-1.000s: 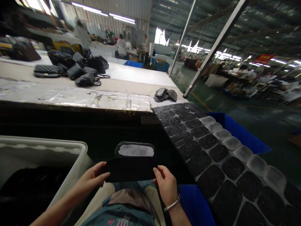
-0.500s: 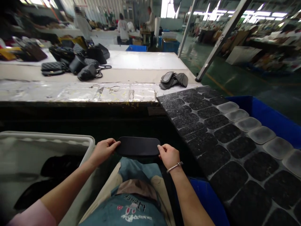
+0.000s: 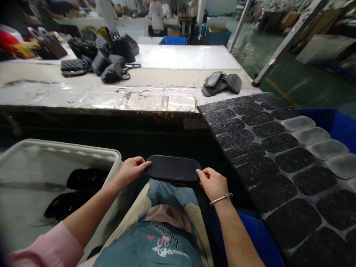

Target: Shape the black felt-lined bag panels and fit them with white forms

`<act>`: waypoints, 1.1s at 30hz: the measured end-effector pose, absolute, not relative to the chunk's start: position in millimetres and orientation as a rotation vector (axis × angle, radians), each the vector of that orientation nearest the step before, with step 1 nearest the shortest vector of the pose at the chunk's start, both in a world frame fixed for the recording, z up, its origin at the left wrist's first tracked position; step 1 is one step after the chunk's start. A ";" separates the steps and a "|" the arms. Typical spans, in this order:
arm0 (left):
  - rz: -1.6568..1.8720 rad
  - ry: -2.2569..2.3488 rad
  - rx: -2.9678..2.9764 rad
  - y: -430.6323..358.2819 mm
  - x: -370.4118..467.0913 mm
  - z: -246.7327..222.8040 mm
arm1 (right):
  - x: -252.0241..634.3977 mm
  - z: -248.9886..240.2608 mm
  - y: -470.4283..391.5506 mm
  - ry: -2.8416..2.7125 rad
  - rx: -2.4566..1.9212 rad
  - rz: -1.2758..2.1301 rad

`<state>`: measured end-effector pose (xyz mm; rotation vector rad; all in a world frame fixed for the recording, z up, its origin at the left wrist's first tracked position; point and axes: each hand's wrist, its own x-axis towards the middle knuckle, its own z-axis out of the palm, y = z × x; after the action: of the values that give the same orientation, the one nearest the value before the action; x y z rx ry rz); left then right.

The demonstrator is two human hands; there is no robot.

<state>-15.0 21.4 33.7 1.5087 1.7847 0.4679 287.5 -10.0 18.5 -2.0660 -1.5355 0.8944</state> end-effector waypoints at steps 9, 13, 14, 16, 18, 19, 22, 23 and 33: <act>0.533 1.728 1.421 17.2 -18.6 25.6 | 297.5 14.4 -2.5 -1.699 -2.183 0.837; 0.496 1.701 1.475 17.7 -20.5 29.5 | 302.4 12.3 0.5 -1.680 -2.201 0.954; 0.494 1.720 1.525 18.1 -20.3 31.8 | 302.7 12.3 0.1 -1.669 -2.193 0.966; 0.494 1.768 1.613 19.5 -19.1 36.4 | 302.7 12.4 -1.8 -1.660 -2.172 0.966; 0.473 1.797 1.652 21.7 -17.5 39.6 | 302.2 12.2 -4.1 -1.652 -2.154 0.962; 0.456 1.798 1.659 23.1 -17.0 40.5 | 301.9 12.0 -5.0 -1.640 -2.152 0.967; 0.404 1.768 1.662 27.6 -17.6 40.7 | 300.9 11.6 -6.2 -1.566 -2.184 1.019; 0.390 1.754 1.654 29.1 -18.4 40.3 | 300.6 11.8 -6.1 -1.538 -2.196 1.046; 0.387 1.734 1.633 33.5 -20.8 35.6 | 308.0 8.1 -4.3 -1.333 -2.184 1.200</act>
<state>-20.8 33.5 35.6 1.6333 1.7340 0.3866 308.0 -4.3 8.1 -2.1835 -1.3329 1.1995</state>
